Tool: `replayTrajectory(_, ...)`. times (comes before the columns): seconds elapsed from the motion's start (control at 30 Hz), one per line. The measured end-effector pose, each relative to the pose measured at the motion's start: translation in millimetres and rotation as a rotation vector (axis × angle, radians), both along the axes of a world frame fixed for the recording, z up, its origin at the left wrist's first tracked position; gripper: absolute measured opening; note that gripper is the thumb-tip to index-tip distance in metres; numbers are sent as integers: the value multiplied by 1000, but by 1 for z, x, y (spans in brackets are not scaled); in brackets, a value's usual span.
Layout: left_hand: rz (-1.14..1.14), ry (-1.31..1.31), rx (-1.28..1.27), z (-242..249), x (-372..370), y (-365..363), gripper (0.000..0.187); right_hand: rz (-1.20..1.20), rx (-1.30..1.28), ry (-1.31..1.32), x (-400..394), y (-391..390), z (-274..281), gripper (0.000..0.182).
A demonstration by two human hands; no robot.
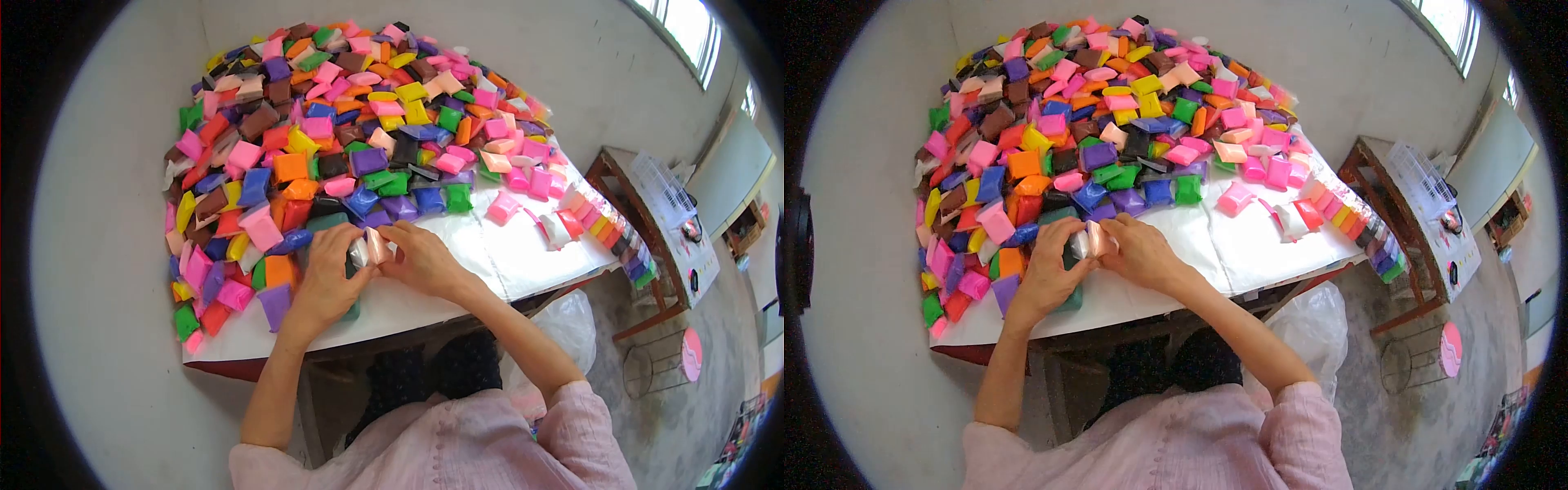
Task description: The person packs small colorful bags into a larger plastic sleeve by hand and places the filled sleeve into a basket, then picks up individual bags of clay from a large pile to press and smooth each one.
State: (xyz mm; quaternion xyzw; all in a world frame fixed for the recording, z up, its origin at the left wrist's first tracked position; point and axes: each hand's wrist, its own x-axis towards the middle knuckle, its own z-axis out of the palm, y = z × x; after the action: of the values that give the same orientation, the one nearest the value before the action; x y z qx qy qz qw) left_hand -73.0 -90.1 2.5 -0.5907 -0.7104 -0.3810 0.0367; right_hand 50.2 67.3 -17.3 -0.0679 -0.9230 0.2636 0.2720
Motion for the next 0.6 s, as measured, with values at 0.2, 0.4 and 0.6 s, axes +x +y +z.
replayTrajectory(0.2, 2, -22, -5, 6, 3, -2, 52, -9, -226, -46, 7, -4, 8, 52)
replayTrajectory(0.4, 3, -33, -8, 4, 3, -4, 52, 52, -456, -94, 22, 22, 8, 48)
replayTrajectory(0.6, -13, -36, -4, 4, 1, -4, 53, 105, -571, -193, 20, 30, 6, 45)
